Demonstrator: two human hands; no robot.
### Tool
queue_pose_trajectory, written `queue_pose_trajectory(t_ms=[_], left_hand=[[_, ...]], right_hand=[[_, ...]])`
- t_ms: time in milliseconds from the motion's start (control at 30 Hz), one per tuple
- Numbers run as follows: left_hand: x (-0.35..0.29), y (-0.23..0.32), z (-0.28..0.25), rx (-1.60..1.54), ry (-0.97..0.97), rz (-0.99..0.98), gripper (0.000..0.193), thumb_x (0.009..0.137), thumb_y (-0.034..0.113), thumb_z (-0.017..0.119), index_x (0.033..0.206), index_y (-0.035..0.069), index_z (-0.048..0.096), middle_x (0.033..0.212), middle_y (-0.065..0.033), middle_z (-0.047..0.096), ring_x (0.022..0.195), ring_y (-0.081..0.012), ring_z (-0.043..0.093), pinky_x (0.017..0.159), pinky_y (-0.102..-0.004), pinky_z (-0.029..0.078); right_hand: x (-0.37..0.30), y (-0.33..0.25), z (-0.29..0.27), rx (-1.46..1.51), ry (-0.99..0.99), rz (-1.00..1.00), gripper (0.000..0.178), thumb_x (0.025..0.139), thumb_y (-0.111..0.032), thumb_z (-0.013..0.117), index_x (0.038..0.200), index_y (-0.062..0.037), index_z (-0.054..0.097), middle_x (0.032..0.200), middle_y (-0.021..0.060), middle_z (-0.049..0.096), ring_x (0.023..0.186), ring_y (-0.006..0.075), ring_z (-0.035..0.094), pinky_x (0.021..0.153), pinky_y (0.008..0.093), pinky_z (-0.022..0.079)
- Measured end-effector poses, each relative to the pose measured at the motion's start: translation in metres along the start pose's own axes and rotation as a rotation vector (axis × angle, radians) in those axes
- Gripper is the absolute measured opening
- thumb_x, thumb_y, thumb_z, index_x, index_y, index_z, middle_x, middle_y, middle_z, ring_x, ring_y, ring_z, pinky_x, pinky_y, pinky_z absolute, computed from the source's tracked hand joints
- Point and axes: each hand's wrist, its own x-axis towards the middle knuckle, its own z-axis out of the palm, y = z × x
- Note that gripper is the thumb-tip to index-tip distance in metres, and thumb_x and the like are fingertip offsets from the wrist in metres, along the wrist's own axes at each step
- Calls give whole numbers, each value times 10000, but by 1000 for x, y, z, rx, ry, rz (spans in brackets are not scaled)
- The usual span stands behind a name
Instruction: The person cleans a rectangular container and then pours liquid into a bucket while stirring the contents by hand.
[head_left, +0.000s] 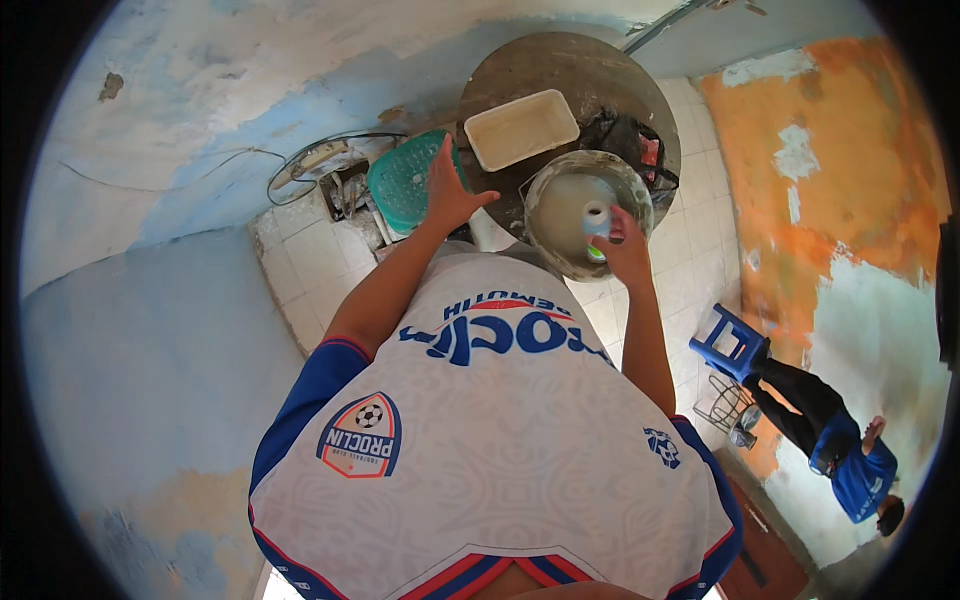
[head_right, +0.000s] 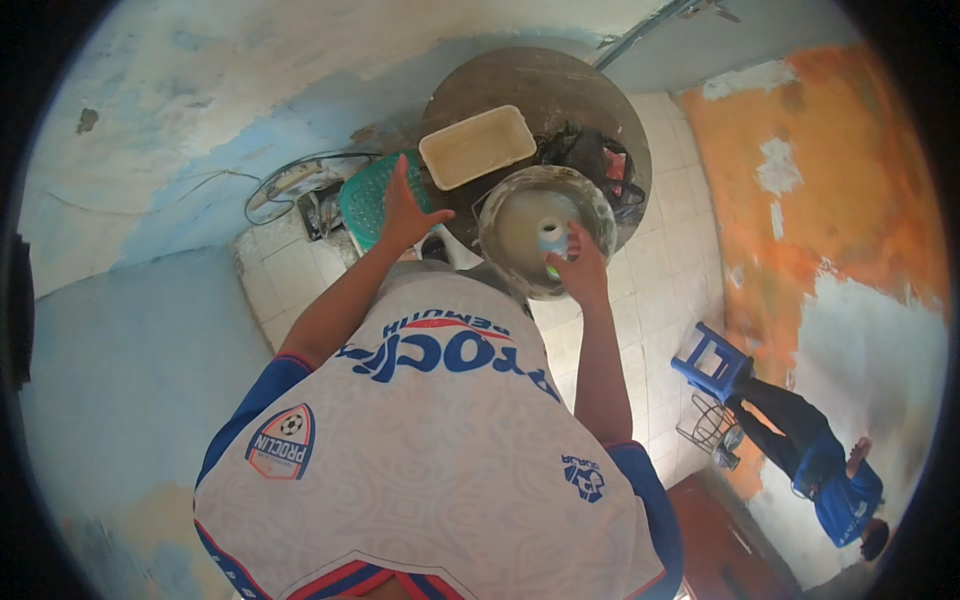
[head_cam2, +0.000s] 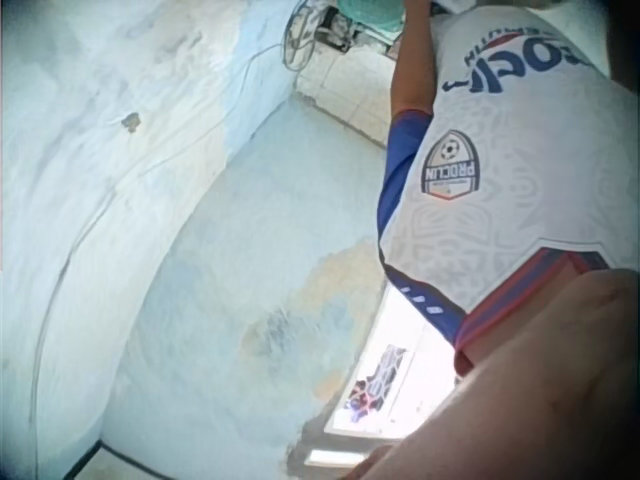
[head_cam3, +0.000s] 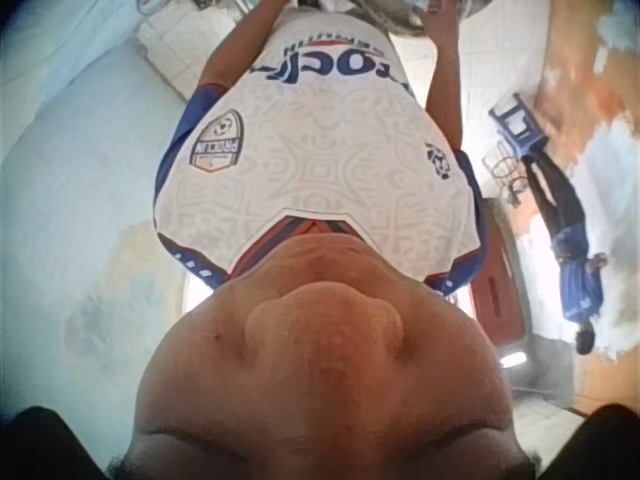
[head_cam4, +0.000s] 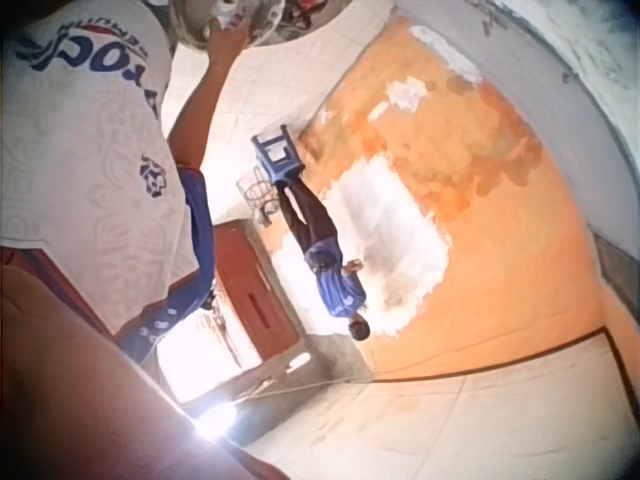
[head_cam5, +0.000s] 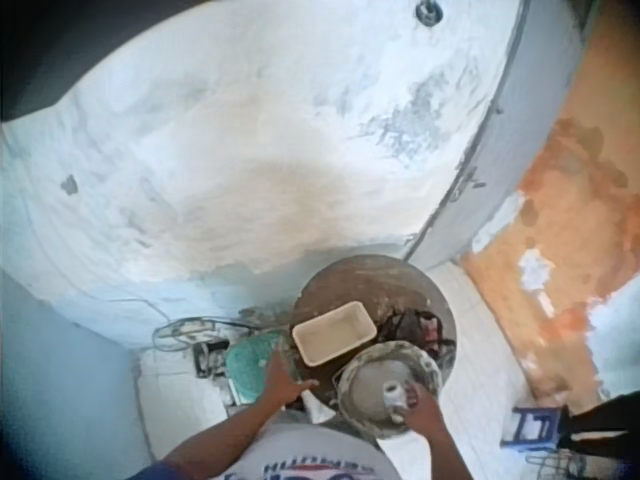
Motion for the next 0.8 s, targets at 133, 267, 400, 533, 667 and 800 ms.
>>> queue_pose_trajectory(t_ms=[133,267,400,533,667,800], left_hand=[[14,-5,27,-8,-40,-155,1421,563,426,1037,1672,124,202,1632,-180,394,1512,-426,345,1211,-597,324],[46,-27,49,76,-87,-121,1282,518,428,1044,1593,173,395,1550,-130,476,1452,-427,399,1173,-605,361],[54,-38,67,30,29,19,1106,533,384,1035,1483,165,513,1437,-117,557,1383,-412,462,1128,-583,403],[52,10,64,-426,147,-45,931,633,260,992,1419,76,528,1318,-152,659,1240,-366,635,1048,-455,503],[39,49,49,-287,244,-242,862,660,232,988,1364,32,532,1261,-159,705,1203,-298,686,1007,-412,537],[20,69,34,-347,427,-192,855,677,229,987,1371,39,526,1244,-140,718,1169,-270,702,983,-395,552]], right_hand=[[0,4,-10,-134,48,-87,754,824,-218,884,1491,-57,571,1343,172,673,1251,319,633,1090,423,490],[-2,-24,-28,-134,3,-134,694,858,-232,856,1476,-71,585,1370,151,683,1194,305,662,1011,465,531],[-12,-8,-49,-71,-78,-129,627,890,-251,842,1441,-60,611,1355,193,647,1241,342,622,1069,437,495],[-17,25,-72,-227,-41,-251,590,904,-245,838,1423,-65,623,1345,194,653,1248,358,615,1068,457,494],[-5,36,-91,-224,-90,-284,572,910,-243,830,1415,-66,629,1337,190,655,1256,361,610,1068,462,491],[17,25,-98,-145,-146,-319,559,914,-233,821,1410,-60,631,1342,188,653,1252,358,614,1071,450,491]])
